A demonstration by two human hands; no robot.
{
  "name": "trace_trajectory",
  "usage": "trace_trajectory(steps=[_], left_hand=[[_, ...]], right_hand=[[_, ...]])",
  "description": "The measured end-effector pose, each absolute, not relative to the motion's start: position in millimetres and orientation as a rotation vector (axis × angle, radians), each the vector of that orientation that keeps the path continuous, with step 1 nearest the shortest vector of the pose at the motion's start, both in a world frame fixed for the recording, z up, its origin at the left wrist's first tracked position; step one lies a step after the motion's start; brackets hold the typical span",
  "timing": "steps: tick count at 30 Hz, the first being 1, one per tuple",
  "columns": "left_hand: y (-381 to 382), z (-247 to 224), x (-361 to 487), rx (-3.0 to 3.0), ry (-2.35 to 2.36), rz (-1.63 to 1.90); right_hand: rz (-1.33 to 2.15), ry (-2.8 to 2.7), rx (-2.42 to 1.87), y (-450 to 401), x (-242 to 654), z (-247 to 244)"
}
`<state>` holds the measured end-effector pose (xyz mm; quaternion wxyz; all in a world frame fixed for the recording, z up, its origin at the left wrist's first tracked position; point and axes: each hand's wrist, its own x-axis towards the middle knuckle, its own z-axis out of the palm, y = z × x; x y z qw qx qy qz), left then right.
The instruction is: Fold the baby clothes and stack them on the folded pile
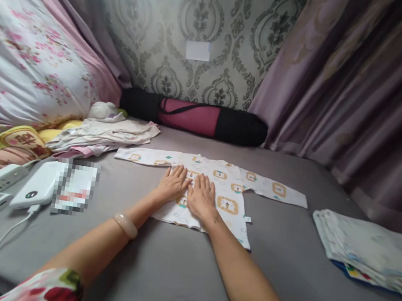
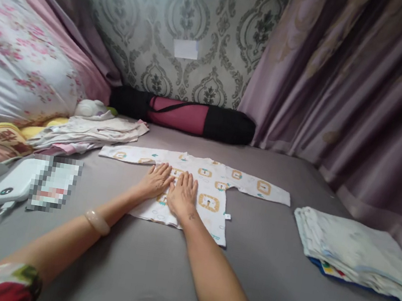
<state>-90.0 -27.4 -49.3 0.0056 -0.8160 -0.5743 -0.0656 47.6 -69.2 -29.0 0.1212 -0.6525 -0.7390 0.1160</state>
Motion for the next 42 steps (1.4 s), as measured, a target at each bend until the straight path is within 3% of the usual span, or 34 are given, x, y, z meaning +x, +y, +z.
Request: trace_trajectory(steps=[7, 15, 21, 31, 42], left_hand=[[-36, -41, -94, -2.564, -1.456, -0.379], [-65, -26, -70, -2.845, -1.449, -0.351], [-102, -27, -48, -2.959, -1.481, -0.171], [-104, -17, -103, -3.108, -1.438, -0.033], [-106, -40, -107, -2.868, -1.538, -0.202]], right_hand=[[0.531, -2.368, -1.785, -72, 85, -17], [0.304, -2.396, -1.867, -71, 165, -25], [0.321, -2.525, -1.711, -113, 156, -24], [0.466, -2.690, -1.453, -145, 169, -5], [0.648, -2.768, -1.173, -173, 132, 2]])
